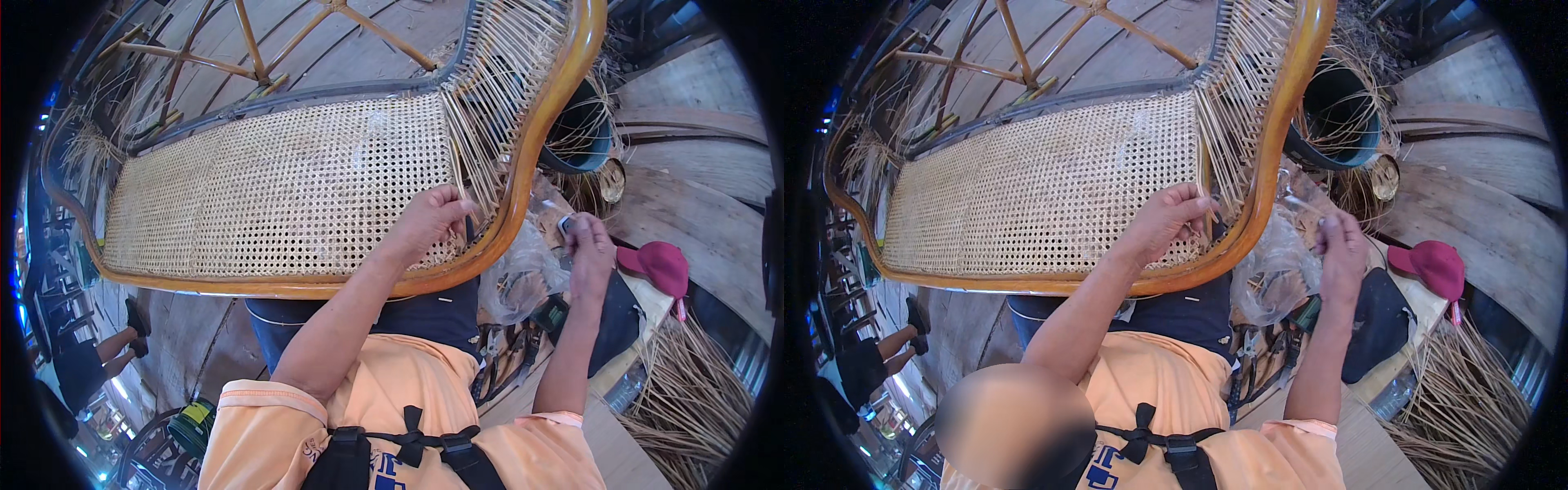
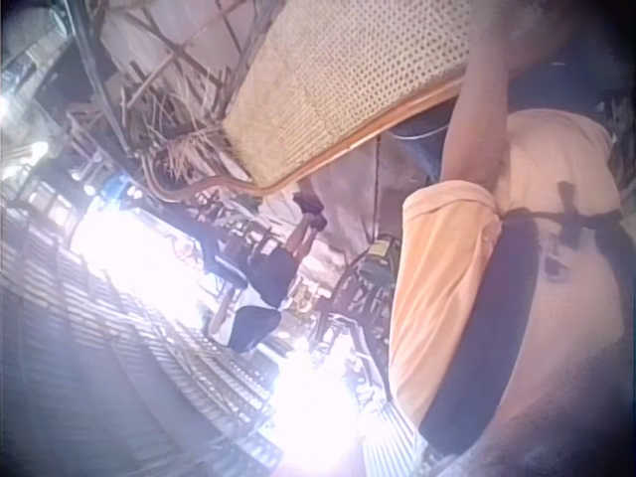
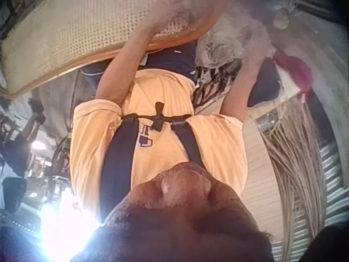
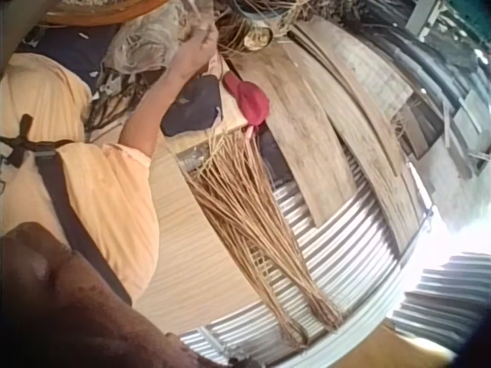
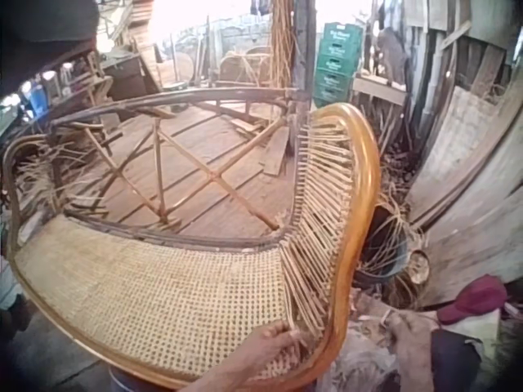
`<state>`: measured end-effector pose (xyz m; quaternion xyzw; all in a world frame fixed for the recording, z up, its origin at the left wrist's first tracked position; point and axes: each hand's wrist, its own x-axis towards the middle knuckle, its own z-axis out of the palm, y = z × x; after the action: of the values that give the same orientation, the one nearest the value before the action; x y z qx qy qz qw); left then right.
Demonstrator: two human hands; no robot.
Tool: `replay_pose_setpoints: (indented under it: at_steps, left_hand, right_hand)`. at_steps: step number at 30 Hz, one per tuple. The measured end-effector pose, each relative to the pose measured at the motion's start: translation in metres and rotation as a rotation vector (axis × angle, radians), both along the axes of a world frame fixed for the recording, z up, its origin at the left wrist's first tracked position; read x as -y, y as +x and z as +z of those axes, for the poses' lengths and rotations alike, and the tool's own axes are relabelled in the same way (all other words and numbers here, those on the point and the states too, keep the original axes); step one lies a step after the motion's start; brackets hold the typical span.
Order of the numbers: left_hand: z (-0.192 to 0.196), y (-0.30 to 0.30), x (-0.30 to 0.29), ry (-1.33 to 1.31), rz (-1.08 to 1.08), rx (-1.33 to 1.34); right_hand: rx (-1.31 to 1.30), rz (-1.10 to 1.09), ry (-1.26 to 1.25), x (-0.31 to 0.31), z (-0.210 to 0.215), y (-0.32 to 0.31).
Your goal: Weaving and securing rattan strands to repair a furniture frame.
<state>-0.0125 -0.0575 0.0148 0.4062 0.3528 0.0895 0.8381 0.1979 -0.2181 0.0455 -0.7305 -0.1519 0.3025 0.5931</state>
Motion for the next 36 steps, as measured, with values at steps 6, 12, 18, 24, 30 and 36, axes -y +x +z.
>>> replay_pose_setpoints:
  at_steps: [6, 12, 18, 24, 30, 36]
  left_hand:
    - [-0.011, -0.004, -0.007, -0.136, -0.017, -0.026]
    - [-0.012, -0.004, -0.007, -0.134, -0.056, -0.056]
    - [-0.012, -0.003, -0.008, -0.115, -0.072, -0.075]
    - [-0.011, -0.002, -0.008, -0.117, -0.073, -0.077]
    - [-0.015, -0.002, -0.006, -0.13, -0.042, -0.057]
    - [-0.011, -0.001, -0.007, -0.146, -0.033, -0.07]
  right_hand:
    - [0.189, 0.265, -0.129, -0.022, 0.0, -0.041]
    - [0.284, 0.367, -0.14, -0.03, -0.009, -0.05]
    - [0.309, 0.431, -0.165, -0.029, -0.008, -0.055]
    - [0.05, 0.415, -0.145, -0.023, -0.005, -0.054]
    - [0.01, 0.418, -0.173, -0.022, -0.004, -0.057]
    - [0.028, 0.451, -0.133, -0.017, -0.009, -0.059]
